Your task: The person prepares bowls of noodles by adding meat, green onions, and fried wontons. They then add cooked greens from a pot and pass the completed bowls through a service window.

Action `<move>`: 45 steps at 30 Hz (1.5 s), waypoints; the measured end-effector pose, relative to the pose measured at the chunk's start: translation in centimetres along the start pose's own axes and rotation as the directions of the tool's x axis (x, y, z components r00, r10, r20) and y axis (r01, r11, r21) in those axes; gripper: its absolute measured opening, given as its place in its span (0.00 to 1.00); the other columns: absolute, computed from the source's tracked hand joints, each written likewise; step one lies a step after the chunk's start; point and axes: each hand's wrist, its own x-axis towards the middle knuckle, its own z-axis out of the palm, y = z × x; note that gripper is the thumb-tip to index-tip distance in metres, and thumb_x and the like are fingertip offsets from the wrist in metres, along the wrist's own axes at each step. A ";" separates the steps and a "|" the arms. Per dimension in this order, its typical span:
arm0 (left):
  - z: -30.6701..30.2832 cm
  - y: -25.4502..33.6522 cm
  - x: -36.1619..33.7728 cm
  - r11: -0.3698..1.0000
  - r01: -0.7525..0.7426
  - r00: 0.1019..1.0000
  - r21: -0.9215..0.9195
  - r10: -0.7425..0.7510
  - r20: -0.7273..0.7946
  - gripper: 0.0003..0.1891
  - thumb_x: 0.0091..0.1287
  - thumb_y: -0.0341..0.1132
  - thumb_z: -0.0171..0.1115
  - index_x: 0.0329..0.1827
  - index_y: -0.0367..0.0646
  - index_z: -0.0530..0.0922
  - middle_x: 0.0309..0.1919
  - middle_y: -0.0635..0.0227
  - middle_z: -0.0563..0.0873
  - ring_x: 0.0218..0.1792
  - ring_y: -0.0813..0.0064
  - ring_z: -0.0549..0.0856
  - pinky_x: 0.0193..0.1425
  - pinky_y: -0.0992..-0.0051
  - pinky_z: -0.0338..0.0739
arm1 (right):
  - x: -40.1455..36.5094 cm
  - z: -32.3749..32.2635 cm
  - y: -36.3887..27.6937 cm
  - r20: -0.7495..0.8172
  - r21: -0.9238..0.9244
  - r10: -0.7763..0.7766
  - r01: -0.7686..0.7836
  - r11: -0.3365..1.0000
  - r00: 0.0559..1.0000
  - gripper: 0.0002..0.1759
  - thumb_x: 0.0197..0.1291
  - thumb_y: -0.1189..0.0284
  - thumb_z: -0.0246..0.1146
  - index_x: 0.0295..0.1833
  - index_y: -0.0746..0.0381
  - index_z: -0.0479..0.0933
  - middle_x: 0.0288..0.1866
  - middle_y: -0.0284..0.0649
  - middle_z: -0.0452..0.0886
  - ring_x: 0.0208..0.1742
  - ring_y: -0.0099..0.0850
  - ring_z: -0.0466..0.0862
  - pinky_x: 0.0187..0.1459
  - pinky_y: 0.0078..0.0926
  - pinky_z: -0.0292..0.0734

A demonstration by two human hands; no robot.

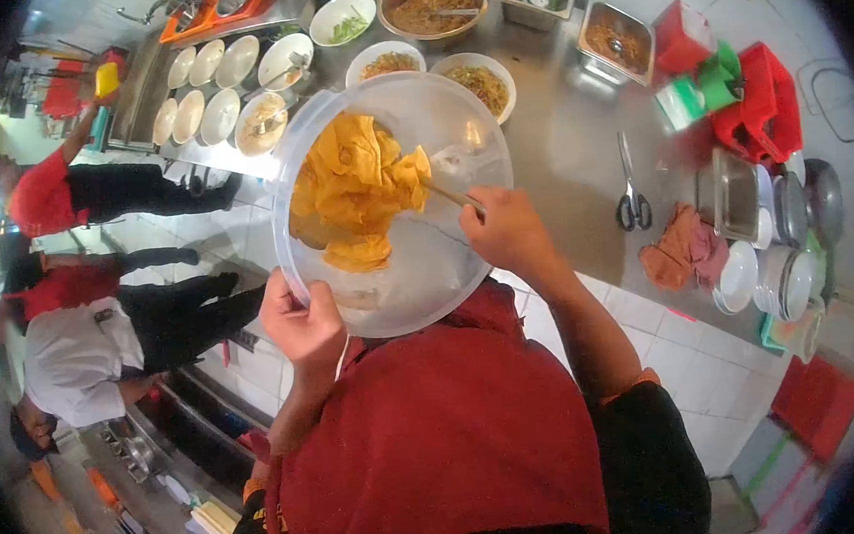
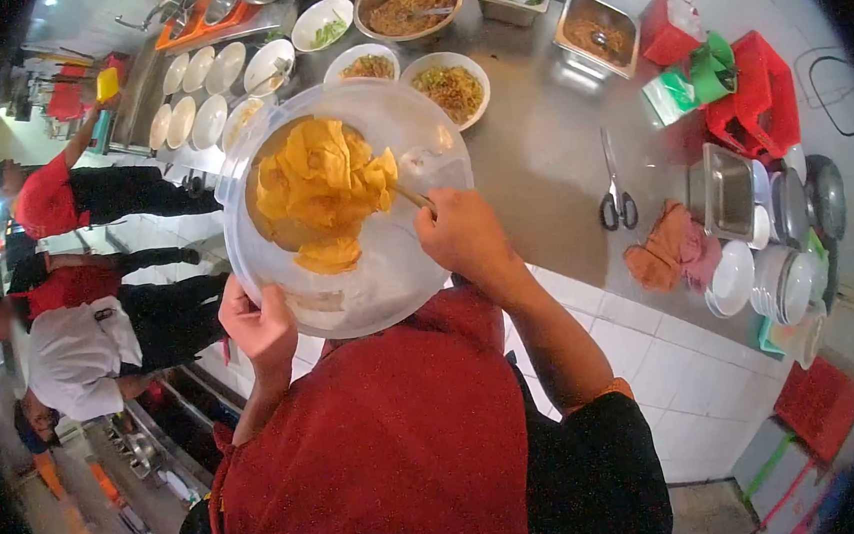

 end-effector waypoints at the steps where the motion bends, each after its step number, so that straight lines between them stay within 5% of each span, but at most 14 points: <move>1: 0.1 0.0 0.5 1.000 -0.003 1.000 -0.009 0.003 -0.015 0.04 0.57 0.19 0.52 0.30 0.35 0.74 0.24 0.77 0.74 0.27 0.90 0.69 0.30 0.85 0.63 | 0.0 -0.6 -0.4 0.004 0.016 -0.001 0.001 1.000 1.000 0.13 0.56 0.69 0.55 0.30 0.70 0.76 0.29 0.60 0.80 0.33 0.59 0.81 0.40 0.52 0.76; 5: -0.9 -0.4 2.2 0.996 0.091 0.996 -0.022 -0.091 0.002 0.11 0.60 0.22 0.50 0.42 0.31 0.79 0.34 0.69 0.84 0.33 0.84 0.78 0.40 0.82 0.73 | 0.1 -5.4 -2.6 0.098 0.063 -0.002 -0.004 0.998 0.995 0.11 0.56 0.70 0.56 0.31 0.68 0.76 0.27 0.59 0.78 0.30 0.57 0.81 0.36 0.51 0.76; 12: -1.0 -2.4 4.9 0.963 0.229 0.973 -0.145 -0.230 0.010 0.10 0.61 0.24 0.52 0.42 0.31 0.80 0.35 0.67 0.85 0.33 0.82 0.80 0.40 0.80 0.74 | -1.8 -10.8 -4.2 0.063 0.196 0.119 -0.129 0.972 0.991 0.09 0.56 0.73 0.57 0.37 0.67 0.78 0.23 0.57 0.76 0.24 0.50 0.81 0.27 0.38 0.74; 17: -1.6 -5.0 6.7 0.872 0.307 0.948 -0.380 -0.317 0.037 0.10 0.61 0.23 0.55 0.43 0.31 0.81 0.36 0.69 0.85 0.34 0.83 0.80 0.40 0.81 0.73 | -2.5 -8.7 -2.1 -0.047 0.313 0.198 -0.174 0.934 0.979 0.14 0.57 0.73 0.60 0.48 0.66 0.81 0.22 0.46 0.80 0.21 0.27 0.78 0.27 0.27 0.73; 24: -2.1 -6.2 6.6 0.835 0.347 0.924 -0.427 -0.381 0.006 0.09 0.64 0.25 0.58 0.44 0.32 0.80 0.38 0.64 0.86 0.36 0.77 0.82 0.44 0.77 0.75 | 0.5 -7.5 -4.9 0.024 0.176 0.195 -0.196 0.965 0.981 0.12 0.56 0.73 0.62 0.45 0.66 0.82 0.26 0.51 0.82 0.22 0.37 0.81 0.29 0.31 0.75; 26: -1.9 -5.3 6.3 0.880 0.300 0.949 -0.368 -0.313 0.024 0.08 0.64 0.26 0.60 0.43 0.32 0.81 0.38 0.65 0.86 0.36 0.78 0.82 0.44 0.79 0.74 | 2.7 -7.3 -6.6 0.158 0.038 -0.012 0.007 0.999 0.987 0.11 0.55 0.70 0.59 0.38 0.65 0.82 0.25 0.51 0.81 0.26 0.47 0.82 0.31 0.37 0.77; 29: -1.5 -3.6 6.0 0.891 0.284 0.958 -0.353 -0.281 0.061 0.05 0.65 0.26 0.61 0.39 0.34 0.80 0.32 0.72 0.84 0.32 0.87 0.77 0.37 0.83 0.70 | 6.4 -4.8 -5.9 0.342 -0.263 -0.168 0.265 0.928 0.925 0.12 0.54 0.67 0.57 0.33 0.65 0.80 0.21 0.53 0.77 0.22 0.43 0.81 0.28 0.41 0.75; 31: -1.8 -4.8 6.0 0.923 0.273 0.962 -0.270 -0.262 0.075 0.09 0.65 0.28 0.63 0.27 0.40 0.75 0.22 0.79 0.77 0.24 0.91 0.70 0.27 0.85 0.63 | 8.4 -4.3 -7.3 0.392 -0.321 -0.212 0.349 0.880 0.895 0.11 0.53 0.66 0.57 0.29 0.64 0.78 0.22 0.52 0.78 0.24 0.47 0.81 0.29 0.44 0.75; 35: -1.6 -3.2 6.7 0.911 0.331 0.943 -0.244 -0.327 0.057 0.12 0.65 0.28 0.64 0.24 0.42 0.72 0.19 0.80 0.74 0.21 0.91 0.67 0.25 0.85 0.60 | 13.1 -3.4 -10.0 0.538 -0.399 -0.316 0.566 0.722 0.782 0.11 0.50 0.66 0.58 0.25 0.63 0.76 0.23 0.49 0.80 0.27 0.50 0.81 0.30 0.48 0.75; 38: -2.1 -4.2 6.8 0.891 0.343 0.937 -0.297 -0.348 0.034 0.12 0.66 0.30 0.63 0.24 0.41 0.72 0.19 0.80 0.75 0.21 0.91 0.68 0.25 0.84 0.61 | 16.2 -2.6 -12.1 0.422 -0.441 -0.475 0.633 0.636 0.772 0.13 0.49 0.65 0.58 0.26 0.63 0.81 0.25 0.51 0.82 0.28 0.49 0.84 0.30 0.45 0.79; 39: -2.5 -5.0 6.8 0.876 0.388 0.920 -0.286 -0.385 0.068 0.05 0.67 0.29 0.61 0.36 0.37 0.76 0.28 0.74 0.80 0.29 0.87 0.74 0.33 0.82 0.67 | 16.4 -2.9 -12.5 0.429 -0.440 -0.480 0.641 0.629 0.765 0.13 0.49 0.65 0.58 0.26 0.63 0.81 0.25 0.51 0.82 0.28 0.49 0.84 0.30 0.45 0.79; 40: -2.8 -5.5 6.8 0.859 0.431 0.902 -0.277 -0.420 0.098 0.10 0.69 0.29 0.59 0.47 0.32 0.79 0.38 0.67 0.85 0.36 0.83 0.80 0.42 0.80 0.73 | 16.4 -3.5 -12.6 0.423 -0.426 -0.444 0.606 0.671 0.790 0.13 0.49 0.66 0.58 0.28 0.64 0.82 0.26 0.52 0.82 0.28 0.50 0.84 0.31 0.45 0.79; 42: -2.1 -4.6 7.1 0.833 0.408 0.904 -0.373 -0.426 0.037 0.06 0.68 0.29 0.60 0.42 0.34 0.79 0.33 0.71 0.84 0.32 0.86 0.78 0.36 0.81 0.72 | 16.6 -4.5 -12.3 0.430 -0.413 -0.418 0.586 0.697 0.800 0.13 0.49 0.67 0.58 0.29 0.65 0.82 0.26 0.54 0.82 0.28 0.51 0.84 0.32 0.45 0.80; 45: -2.1 -4.8 7.1 0.784 0.396 0.895 -0.478 -0.445 0.012 0.05 0.67 0.28 0.60 0.40 0.35 0.78 0.31 0.74 0.83 0.29 0.88 0.77 0.33 0.82 0.71 | 17.2 -5.2 -11.3 0.608 -0.422 -0.092 0.420 0.804 0.788 0.15 0.51 0.67 0.57 0.28 0.71 0.79 0.26 0.56 0.80 0.31 0.53 0.82 0.38 0.46 0.78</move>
